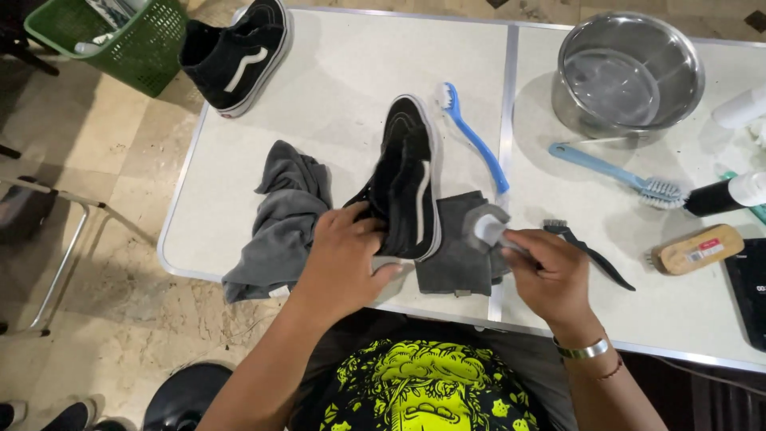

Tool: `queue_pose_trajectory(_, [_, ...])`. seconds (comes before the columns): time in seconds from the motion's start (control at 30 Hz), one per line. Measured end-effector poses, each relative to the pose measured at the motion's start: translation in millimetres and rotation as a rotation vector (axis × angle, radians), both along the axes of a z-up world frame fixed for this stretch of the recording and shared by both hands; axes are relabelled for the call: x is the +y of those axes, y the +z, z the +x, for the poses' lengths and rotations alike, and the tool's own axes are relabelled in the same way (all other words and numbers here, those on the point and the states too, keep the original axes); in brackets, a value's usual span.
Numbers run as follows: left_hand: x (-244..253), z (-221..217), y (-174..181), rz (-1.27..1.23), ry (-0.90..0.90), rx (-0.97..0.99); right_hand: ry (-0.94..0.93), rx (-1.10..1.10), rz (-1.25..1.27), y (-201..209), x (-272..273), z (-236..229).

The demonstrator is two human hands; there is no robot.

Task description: Cleaning the white rubber sole of a black sneaker using a toothbrush, cleaning solution, and other small brushes.

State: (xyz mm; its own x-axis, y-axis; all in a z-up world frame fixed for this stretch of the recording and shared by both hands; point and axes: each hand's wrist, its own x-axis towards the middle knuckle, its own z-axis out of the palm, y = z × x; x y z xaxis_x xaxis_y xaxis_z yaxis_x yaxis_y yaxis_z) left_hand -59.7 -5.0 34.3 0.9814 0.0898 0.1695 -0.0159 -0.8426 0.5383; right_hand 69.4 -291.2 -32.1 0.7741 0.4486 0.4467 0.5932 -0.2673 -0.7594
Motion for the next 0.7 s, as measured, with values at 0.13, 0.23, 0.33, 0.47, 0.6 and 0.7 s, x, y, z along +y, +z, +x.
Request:
queue_pose_trajectory(0.13, [12,4,-40,0.173,-0.111,-0.321,-0.095,-0.013,-0.006,-5,-7,-3])
queue_pose_trajectory(0.23, [9,18,-53,0.043,-0.106,-0.421,-0.047,-0.061,0.020,21,7,-19])
queue_pose_trajectory(0.33, [-8,28,-37,-0.002,0.016,-0.554,-0.079,-0.126,0.015,41,12,-29])
queue_pose_trajectory(0.47, [-15,43,6,-0.111,0.094,-0.522,-0.064,-0.205,0.123,45,-5,-27])
queue_pose_trajectory(0.6, [-32,32,67,-0.219,0.145,-0.337,-0.102,-0.060,0.159,73,-13,-42])
queue_pose_trajectory(0.7, [-42,19,99,-0.239,0.066,-0.080,-0.119,-0.083,0.087,84,-17,-49])
